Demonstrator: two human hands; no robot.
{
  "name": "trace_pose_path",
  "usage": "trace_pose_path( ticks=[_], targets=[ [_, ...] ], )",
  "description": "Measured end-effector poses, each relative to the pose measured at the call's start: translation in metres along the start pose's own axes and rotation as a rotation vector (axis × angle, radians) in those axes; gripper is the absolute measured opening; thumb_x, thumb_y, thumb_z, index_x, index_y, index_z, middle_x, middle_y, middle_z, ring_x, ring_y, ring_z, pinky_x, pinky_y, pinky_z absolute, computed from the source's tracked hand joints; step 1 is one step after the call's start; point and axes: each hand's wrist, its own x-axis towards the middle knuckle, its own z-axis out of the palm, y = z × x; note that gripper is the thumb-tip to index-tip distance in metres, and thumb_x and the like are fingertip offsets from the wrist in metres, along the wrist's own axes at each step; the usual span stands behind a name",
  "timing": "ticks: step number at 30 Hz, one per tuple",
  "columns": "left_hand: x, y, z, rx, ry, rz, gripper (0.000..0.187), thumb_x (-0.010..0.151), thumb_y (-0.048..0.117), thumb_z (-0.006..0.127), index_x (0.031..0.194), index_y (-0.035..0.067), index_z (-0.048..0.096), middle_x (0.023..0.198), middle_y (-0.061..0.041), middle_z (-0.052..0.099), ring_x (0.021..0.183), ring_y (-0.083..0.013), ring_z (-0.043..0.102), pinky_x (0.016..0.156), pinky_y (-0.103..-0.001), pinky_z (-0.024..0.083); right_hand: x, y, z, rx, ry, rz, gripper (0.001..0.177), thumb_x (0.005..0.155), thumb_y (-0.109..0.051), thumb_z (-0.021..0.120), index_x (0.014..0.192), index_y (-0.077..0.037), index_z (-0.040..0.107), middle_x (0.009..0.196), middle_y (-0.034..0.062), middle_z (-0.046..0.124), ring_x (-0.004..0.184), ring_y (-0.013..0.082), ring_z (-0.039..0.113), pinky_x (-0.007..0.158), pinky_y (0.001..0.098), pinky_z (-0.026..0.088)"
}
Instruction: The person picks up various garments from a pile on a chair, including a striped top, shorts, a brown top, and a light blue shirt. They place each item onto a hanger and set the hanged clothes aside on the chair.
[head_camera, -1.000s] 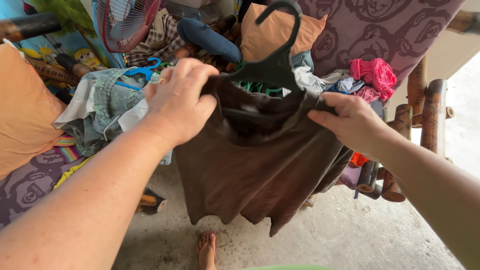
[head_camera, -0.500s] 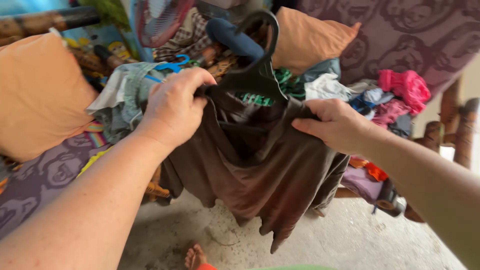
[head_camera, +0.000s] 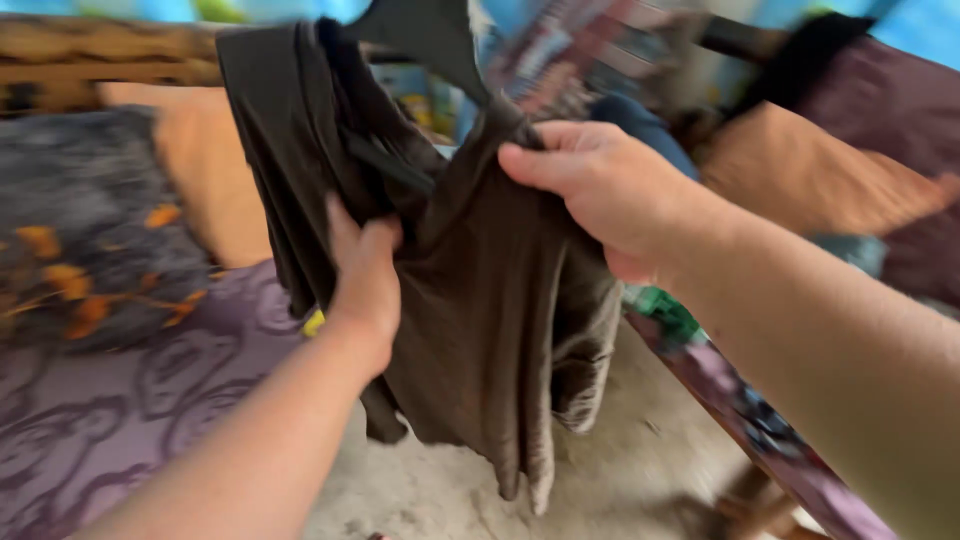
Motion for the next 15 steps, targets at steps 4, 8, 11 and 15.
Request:
trace_pose_path(
  ticks=[4,8,11,15],
  targets=[
    [0.004,0.001,-0.052,-0.175,-0.079,-0.394,0.104,0.07,0.018,0.05,0.163,0.03,0.006,0.162,-0.006,0.037,0.145,-0.0261,0.037,0.117,-0.037,0.024,0.064,-0.002,0.054,0.09,-0.09,0.036,0.023,0.099,-0.016,0.059,0.11,0.0,0.07,0.104,0.0119,0.077,0.091,0.0223,0.075,0.086,0.0391,0.062],
    [0.015,-0.004,-0.09,0.123,-0.183,-0.515,0.11,0.062,0.007,0.058,0.162,0.031,0.018,0.155,0.0,0.04,0.143,-0.0219,0.037,0.114,-0.036,0.029,0.108,0.006,0.103,0.199,-0.01,0.154,0.024,0.097,-0.02,0.058,0.11,-0.003,0.07,0.106,0.0103,0.077,0.096,0.0236,0.074,0.089,0.042,0.06],
    [0.028,-0.03,-0.112,0.375,-0.228,-0.739,0.079,0.071,0.012,0.064,0.147,0.013,0.044,0.136,-0.014,0.056,0.126,-0.0304,0.056,0.103,-0.045,0.045,0.146,0.011,0.13,0.271,0.028,0.252,0.027,0.097,-0.025,0.058,0.109,-0.004,0.071,0.108,0.0098,0.078,0.098,0.0243,0.074,0.091,0.0431,0.058],
    [0.036,-0.084,-0.119,0.473,-0.785,-1.054,0.047,0.078,0.024,0.074,0.117,-0.002,0.073,0.114,-0.011,0.076,0.102,-0.0289,0.075,0.087,-0.043,0.059,0.188,0.025,0.164,0.375,0.017,0.323,0.032,0.099,-0.029,0.055,0.109,-0.004,0.072,0.109,0.011,0.079,0.099,0.0265,0.074,0.093,0.0451,0.058]
  ],
)
